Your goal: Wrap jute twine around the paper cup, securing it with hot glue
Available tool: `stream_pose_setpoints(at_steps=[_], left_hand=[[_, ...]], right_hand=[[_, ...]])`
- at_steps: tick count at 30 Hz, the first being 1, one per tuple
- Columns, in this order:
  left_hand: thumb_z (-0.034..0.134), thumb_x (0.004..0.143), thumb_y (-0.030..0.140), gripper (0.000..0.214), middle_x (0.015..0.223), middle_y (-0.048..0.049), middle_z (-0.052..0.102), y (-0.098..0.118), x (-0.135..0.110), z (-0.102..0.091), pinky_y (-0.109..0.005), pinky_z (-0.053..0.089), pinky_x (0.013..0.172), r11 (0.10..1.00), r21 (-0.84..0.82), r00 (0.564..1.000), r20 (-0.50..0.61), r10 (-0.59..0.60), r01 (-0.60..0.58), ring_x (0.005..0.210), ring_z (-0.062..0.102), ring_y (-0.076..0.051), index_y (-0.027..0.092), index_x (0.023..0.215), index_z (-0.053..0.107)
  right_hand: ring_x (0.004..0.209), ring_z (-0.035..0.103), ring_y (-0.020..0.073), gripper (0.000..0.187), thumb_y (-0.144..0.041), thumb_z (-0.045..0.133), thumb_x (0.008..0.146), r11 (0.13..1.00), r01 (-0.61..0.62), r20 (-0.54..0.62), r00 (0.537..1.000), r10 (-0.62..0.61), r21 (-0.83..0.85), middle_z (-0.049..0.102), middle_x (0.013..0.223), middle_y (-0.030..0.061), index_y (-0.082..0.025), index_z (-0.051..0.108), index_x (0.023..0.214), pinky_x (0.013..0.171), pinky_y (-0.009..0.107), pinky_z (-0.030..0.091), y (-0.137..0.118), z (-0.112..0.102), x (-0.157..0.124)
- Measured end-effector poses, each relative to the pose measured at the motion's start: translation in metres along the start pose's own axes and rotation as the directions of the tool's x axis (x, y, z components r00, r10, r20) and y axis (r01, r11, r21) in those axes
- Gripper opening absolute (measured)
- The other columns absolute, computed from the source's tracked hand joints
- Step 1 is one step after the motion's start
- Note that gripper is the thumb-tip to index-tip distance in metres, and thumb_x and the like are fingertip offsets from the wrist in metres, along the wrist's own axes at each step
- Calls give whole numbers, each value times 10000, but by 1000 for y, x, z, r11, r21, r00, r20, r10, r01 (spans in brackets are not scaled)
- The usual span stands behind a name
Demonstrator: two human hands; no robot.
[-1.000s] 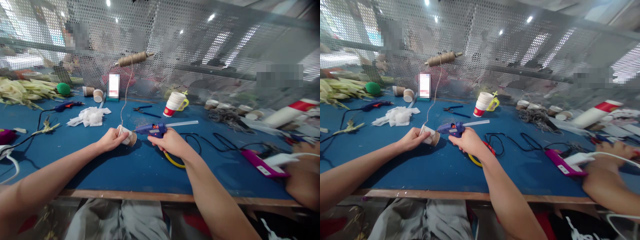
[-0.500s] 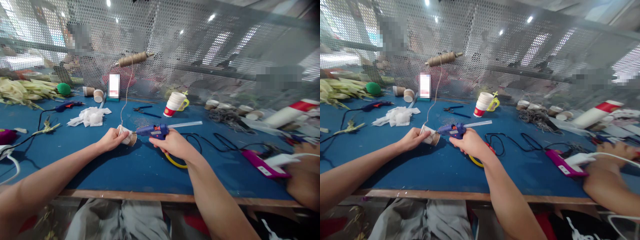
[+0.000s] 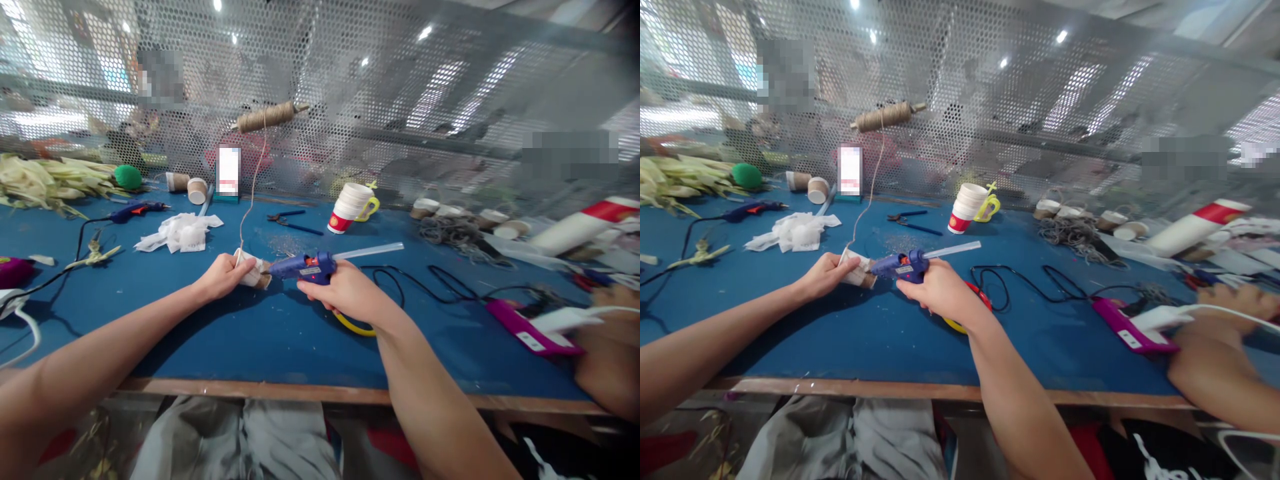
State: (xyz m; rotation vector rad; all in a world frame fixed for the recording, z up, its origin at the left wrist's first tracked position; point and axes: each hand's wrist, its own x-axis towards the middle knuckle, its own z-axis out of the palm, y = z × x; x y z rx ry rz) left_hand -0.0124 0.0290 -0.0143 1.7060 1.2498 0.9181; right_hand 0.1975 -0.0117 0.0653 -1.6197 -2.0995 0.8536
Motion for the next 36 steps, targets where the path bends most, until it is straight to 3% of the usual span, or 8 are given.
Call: stream_pose_setpoints(at_steps=[11, 25, 36], left_hand=[[426, 770, 450, 449, 615, -51, 628, 0, 1, 1, -220, 396, 535, 999, -34, 999, 2, -37, 37, 531, 508, -116, 71, 727, 664], [362, 812, 450, 458, 579, -17, 516, 2, -5, -1, -212, 373, 530, 973, 152, 984, 61, 169, -176, 569, 446, -112, 95, 663, 610], [370, 810, 449, 435, 591, -11, 509, 2, -5, 0, -210, 377, 539, 969, 157, 982, 58, 182, -189, 572, 437, -107, 104, 648, 580]], right_hand=[[345, 455, 74, 237, -313, 542, 694, 1000, 23, -1, 1000, -23, -7, 517, 427, -12, -164, 508, 512, 362, 191, 390, 1, 1, -1], [338, 444, 74, 235, -304, 539, 707, 1000, -12, -48, 999, 12, 15, 518, 428, 3, -144, 537, 535, 355, 193, 387, 5, 0, 7], [337, 442, 72, 250, -290, 537, 716, 999, -31, -37, 999, 32, 10, 518, 423, 12, -141, 537, 516, 369, 194, 391, 6, 1, 12]])
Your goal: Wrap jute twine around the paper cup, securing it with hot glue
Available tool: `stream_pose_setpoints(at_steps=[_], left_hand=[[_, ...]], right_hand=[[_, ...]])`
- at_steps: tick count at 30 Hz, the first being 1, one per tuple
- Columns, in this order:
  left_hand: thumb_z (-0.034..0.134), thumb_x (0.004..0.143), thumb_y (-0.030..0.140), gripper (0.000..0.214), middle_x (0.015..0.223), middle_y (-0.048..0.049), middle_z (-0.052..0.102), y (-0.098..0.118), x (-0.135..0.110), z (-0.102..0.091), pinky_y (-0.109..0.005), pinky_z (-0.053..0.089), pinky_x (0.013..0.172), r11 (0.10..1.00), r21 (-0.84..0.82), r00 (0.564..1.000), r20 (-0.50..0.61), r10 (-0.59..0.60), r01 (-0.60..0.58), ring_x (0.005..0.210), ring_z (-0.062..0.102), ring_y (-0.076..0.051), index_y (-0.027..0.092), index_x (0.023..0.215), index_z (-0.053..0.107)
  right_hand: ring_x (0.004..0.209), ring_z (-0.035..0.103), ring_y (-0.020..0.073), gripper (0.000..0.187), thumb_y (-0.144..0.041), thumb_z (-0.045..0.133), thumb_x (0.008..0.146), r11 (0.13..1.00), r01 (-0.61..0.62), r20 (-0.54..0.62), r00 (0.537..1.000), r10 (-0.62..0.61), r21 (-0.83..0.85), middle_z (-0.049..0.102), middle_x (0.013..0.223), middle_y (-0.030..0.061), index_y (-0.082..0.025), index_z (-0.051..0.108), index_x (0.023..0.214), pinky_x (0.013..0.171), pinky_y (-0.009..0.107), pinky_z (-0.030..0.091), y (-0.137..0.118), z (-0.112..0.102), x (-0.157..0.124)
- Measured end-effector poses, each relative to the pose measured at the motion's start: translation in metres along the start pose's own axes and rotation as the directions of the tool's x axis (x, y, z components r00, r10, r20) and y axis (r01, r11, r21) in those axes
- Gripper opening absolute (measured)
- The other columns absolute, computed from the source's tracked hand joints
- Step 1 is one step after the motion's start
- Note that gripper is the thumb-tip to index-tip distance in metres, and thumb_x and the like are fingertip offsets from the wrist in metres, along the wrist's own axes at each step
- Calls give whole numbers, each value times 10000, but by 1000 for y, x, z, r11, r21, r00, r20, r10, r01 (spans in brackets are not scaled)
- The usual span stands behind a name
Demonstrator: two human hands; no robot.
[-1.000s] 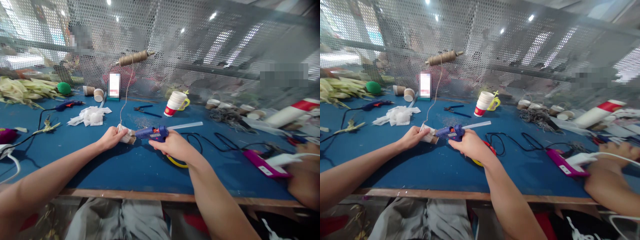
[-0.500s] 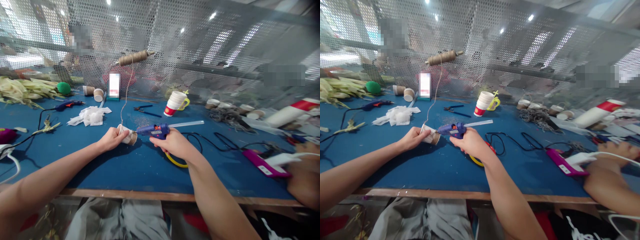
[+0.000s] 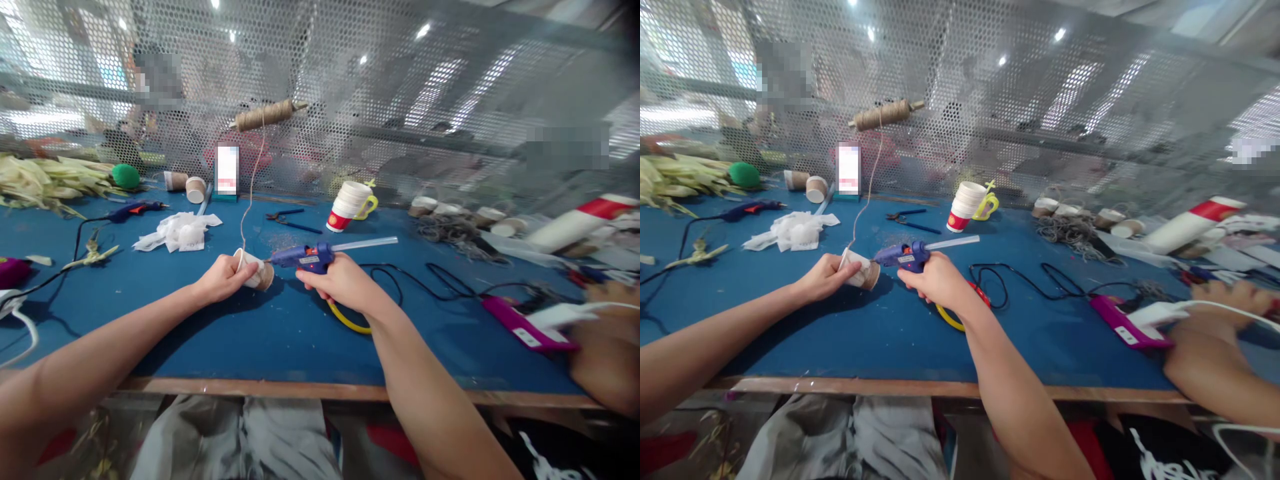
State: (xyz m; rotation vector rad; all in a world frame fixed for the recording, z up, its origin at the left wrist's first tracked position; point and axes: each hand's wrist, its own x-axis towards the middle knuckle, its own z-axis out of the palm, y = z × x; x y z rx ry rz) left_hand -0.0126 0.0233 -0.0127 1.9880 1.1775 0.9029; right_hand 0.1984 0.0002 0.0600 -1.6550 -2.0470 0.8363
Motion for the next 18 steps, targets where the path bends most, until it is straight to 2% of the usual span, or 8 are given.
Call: stream_pose_setpoints(at_steps=[9, 18], left_hand=[[378, 810, 447, 434, 595, -20, 533, -1, 0, 0, -210, 389, 542, 1000, -12, 1000, -11, 1, -1, 576, 450, -112, 101, 672, 600], [378, 817, 423, 412, 560, 5, 452, -1, -1, 0, -198, 339, 500, 998, 29, 999, -10, 47, -47, 534, 385, -88, 115, 585, 523]], right_hand=[[322, 437, 66, 244, -265, 552, 714, 1000, -2, -13, 1000, 3, 22, 486, 381, -11, -142, 540, 504, 358, 185, 381, -2, 1, 2], [312, 424, 67, 241, -259, 559, 707, 998, -4, -10, 1000, 5, 62, 467, 366, -19, -144, 533, 496, 347, 191, 366, 0, 4, 5]])
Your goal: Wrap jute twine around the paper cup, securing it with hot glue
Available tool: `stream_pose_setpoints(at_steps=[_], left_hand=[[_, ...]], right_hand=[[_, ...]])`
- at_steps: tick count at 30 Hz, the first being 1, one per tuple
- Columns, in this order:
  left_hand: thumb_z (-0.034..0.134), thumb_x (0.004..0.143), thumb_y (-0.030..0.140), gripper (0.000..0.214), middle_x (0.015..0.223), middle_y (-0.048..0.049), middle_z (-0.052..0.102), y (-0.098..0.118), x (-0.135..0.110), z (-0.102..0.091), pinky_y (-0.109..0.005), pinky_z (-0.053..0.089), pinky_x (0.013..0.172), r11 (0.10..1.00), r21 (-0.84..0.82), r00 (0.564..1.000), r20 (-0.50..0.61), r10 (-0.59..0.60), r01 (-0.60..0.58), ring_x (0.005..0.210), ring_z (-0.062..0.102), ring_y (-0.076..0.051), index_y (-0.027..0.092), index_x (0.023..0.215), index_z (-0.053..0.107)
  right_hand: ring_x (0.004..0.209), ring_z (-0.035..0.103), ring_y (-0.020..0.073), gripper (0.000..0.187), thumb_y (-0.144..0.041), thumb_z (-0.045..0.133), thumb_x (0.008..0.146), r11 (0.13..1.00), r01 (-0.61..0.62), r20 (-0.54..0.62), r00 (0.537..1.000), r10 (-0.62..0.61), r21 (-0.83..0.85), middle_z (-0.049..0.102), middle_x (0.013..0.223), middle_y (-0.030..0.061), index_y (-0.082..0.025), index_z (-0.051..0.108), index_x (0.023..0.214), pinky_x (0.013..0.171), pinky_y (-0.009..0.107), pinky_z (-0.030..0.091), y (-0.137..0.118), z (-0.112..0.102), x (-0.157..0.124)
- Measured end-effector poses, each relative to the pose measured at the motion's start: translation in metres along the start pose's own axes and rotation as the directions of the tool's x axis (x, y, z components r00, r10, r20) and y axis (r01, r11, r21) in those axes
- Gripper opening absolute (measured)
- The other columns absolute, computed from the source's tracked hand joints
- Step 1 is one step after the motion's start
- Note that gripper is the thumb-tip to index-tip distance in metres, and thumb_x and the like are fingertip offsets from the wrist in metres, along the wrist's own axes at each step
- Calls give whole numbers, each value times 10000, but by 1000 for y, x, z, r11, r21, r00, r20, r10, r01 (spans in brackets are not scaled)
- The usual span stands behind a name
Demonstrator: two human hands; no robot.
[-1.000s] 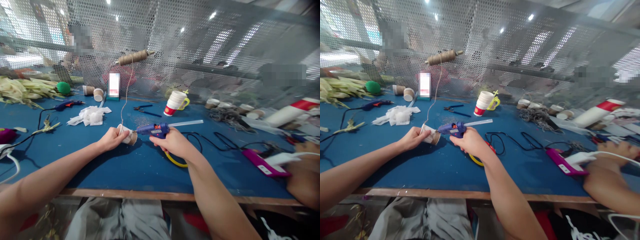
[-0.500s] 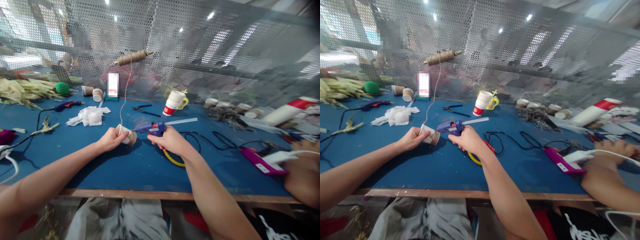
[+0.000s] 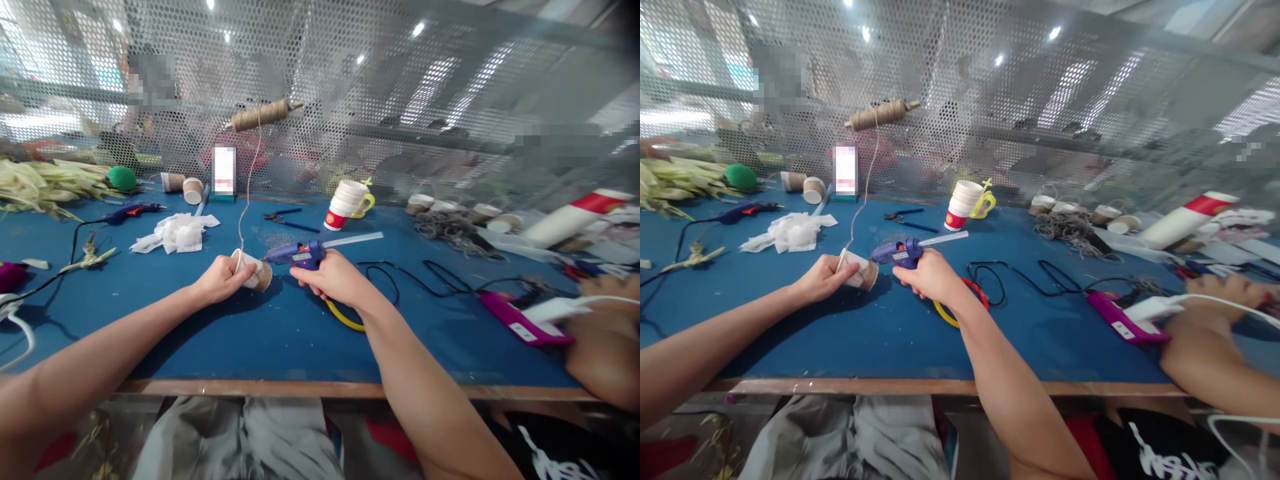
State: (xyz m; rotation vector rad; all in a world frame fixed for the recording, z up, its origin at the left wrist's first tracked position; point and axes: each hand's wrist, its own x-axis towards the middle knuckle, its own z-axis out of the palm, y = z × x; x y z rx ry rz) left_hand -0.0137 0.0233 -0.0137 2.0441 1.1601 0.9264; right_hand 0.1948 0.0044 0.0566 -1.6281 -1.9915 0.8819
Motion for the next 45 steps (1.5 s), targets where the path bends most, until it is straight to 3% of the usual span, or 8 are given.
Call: stream_pose_setpoints(at_steps=[9, 12, 24, 29, 32, 35, 40, 45], left_hand=[[379, 844, 309, 393, 521, -3, 473, 12, -6, -6, -204, 342, 496, 945, 47, 939, -101, 328, -325, 494, 387, -76, 127, 507, 467], [384, 847, 273, 396, 503, -6, 465, 17, -8, -7, -213, 350, 502, 901, 88, 892, -127, 433, -425, 486, 385, -77, 135, 480, 435], [392, 847, 194, 368, 462, 15, 418, 25, -10, -4, -234, 359, 544, 739, 143, 735, -89, 673, -659, 480, 373, -85, 157, 481, 391], [347, 871, 275, 418, 491, -14, 476, 25, -11, -4, -251, 370, 563, 794, 126, 798, -25, 602, -595, 499, 410, -101, 161, 479, 437], [360, 867, 291, 409, 521, -24, 499, 25, -12, -2, -250, 379, 571, 810, 77, 812, -13, 584, -581, 527, 439, -108, 159, 494, 467], [366, 861, 293, 396, 532, -21, 504, 25, -13, -2, -239, 388, 570, 824, 62, 826, 6, 563, -563, 528, 443, -104, 157, 510, 487], [370, 859, 294, 360, 618, -29, 561, 27, -13, -3, -218, 389, 579, 880, -16, 878, 66, 474, -474, 568, 466, -96, 132, 595, 552], [403, 821, 461, 443, 587, -17, 564, 28, -13, 0, -209, 374, 511, 947, -312, 991, 80, 107, -77, 522, 450, -90, 85, 712, 610]], right_hand=[[403, 449, 61, 117, -203, 623, 671, 902, 1, -122, 991, 57, 432, 515, 469, -29, -144, 535, 621, 402, 183, 362, 29, -17, 24], [462, 479, 52, 113, -183, 605, 704, 939, -60, -239, 960, 148, 338, 573, 566, 5, -128, 559, 617, 471, 168, 400, 41, -22, 41], [534, 566, 147, 238, -311, 595, 727, 958, -287, -319, 910, 265, -21, 562, 510, 57, -135, 545, 575, 482, 226, 409, 76, -22, 87], [872, 573, 232, 283, -415, 628, 677, 955, -237, -390, 908, 151, -180, 640, 788, 145, -133, 625, 647, 684, 285, 417, 45, -20, 75], [823, 576, 184, 449, -559, 469, 752, 993, 107, -67, 992, -110, -44, 659, 818, 88, -157, 670, 767, 719, 280, 415, 8, -3, 54], [750, 572, 145, 507, -598, 435, 748, 948, 214, 198, 944, -263, 235, 659, 846, 57, -163, 669, 859, 668, 256, 430, -25, 19, 35], [675, 552, 111, 288, -403, 645, 657, 859, 223, 42, 961, -272, 462, 642, 821, 40, -142, 644, 777, 640, 240, 439, -41, 33, 21], [670, 551, 111, 214, -375, 649, 660, 825, 346, -194, 938, -289, 446, 631, 713, 10, -168, 639, 710, 677, 257, 438, -34, 15, 13]])
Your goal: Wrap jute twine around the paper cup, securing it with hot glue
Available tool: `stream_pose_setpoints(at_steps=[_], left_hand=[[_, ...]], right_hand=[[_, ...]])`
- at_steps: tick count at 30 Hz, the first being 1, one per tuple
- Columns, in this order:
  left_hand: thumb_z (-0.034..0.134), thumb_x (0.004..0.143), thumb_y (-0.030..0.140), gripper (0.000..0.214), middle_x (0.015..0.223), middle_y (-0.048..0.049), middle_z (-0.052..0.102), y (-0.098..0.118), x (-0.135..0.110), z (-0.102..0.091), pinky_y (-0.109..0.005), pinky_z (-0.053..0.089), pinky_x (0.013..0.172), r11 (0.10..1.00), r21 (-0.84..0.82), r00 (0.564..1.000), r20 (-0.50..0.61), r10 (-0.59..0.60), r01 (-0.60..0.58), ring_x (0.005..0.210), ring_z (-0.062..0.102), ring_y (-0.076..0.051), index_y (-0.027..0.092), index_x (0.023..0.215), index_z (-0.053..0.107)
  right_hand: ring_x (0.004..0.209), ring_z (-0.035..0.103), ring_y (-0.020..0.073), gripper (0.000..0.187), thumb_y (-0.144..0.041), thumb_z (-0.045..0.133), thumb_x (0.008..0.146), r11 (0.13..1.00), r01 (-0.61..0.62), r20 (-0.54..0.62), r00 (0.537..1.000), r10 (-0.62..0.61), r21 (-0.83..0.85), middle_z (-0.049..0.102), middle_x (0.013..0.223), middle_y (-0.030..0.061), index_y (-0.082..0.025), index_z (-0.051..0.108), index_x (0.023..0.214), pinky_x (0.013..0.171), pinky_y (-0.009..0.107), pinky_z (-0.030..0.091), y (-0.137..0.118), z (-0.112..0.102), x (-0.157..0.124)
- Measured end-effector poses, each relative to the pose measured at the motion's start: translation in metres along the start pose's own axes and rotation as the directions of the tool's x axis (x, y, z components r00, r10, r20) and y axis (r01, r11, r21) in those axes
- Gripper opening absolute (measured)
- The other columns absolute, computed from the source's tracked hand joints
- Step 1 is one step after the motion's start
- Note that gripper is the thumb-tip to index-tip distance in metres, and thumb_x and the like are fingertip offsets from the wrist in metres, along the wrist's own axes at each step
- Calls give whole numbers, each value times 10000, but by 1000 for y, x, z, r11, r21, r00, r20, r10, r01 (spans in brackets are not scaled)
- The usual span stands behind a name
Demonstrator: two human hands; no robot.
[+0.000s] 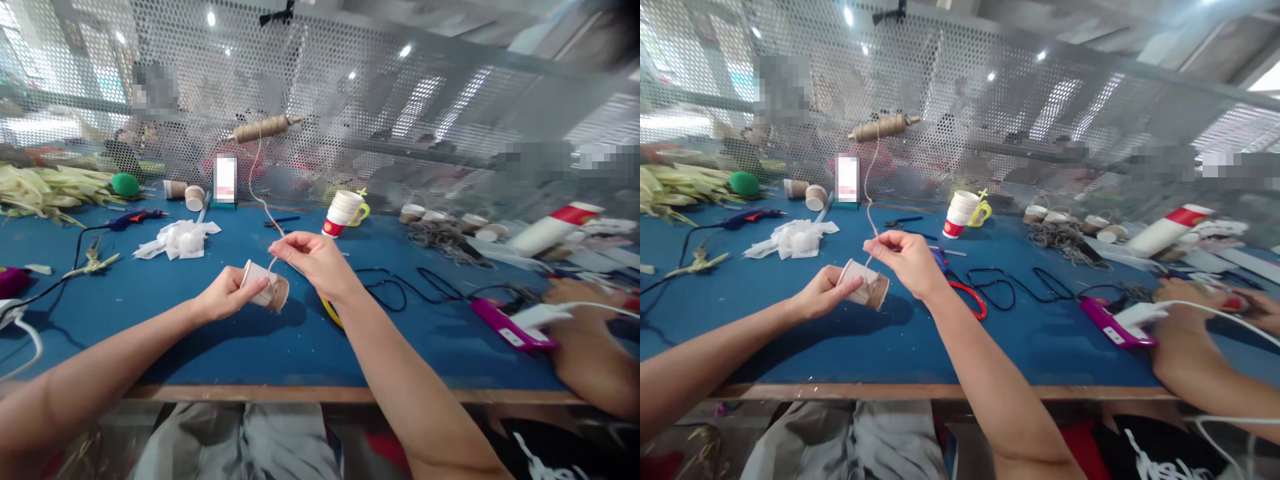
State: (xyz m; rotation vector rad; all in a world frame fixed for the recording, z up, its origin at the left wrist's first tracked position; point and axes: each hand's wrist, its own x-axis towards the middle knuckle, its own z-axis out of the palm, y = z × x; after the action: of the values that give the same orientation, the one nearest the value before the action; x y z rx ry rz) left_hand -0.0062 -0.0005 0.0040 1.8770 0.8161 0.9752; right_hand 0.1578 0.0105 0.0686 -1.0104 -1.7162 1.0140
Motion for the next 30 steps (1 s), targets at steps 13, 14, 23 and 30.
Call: stream_pose_setpoints(at_steps=[13, 14, 23, 30], left_hand=[[518, 663, 614, 538, 495, -20, 578, 3, 2, 4, -202, 332, 442, 940, -247, 966, -44, -255, 237, 453, 444, -84, 92, 609, 636], [513, 664, 616, 541, 496, -19, 575, 3, 2, 4, -201, 331, 443, 942, -239, 967, -39, -250, 234, 455, 441, -83, 91, 608, 634], [458, 730, 584, 550, 569, -43, 590, 7, -1, 3, -212, 391, 499, 982, -136, 991, 7, -130, 130, 524, 481, -106, 67, 670, 636], [394, 799, 518, 514, 553, -31, 551, 10, -4, 2, -207, 387, 485, 999, 33, 1000, -19, 17, -16, 504, 425, -90, 85, 611, 598]], right_hand=[[582, 509, 99, 240, -408, 637, 656, 996, -26, -179, 984, 10, -85, 592, 616, 1, -170, 609, 660, 615, 256, 433, 11, -10, 3], [583, 509, 100, 258, -423, 637, 651, 995, -29, -176, 984, 12, -90, 591, 616, 3, -167, 607, 655, 615, 258, 433, 13, -10, 4], [559, 489, 98, 279, -431, 635, 652, 990, -51, -149, 988, 31, -128, 589, 617, 7, -155, 602, 636, 584, 250, 404, 20, -8, 5], [570, 512, 102, 256, -409, 630, 663, 989, -83, -137, 988, 66, -123, 595, 608, 6, -156, 599, 636, 624, 260, 419, 21, -6, 4]])
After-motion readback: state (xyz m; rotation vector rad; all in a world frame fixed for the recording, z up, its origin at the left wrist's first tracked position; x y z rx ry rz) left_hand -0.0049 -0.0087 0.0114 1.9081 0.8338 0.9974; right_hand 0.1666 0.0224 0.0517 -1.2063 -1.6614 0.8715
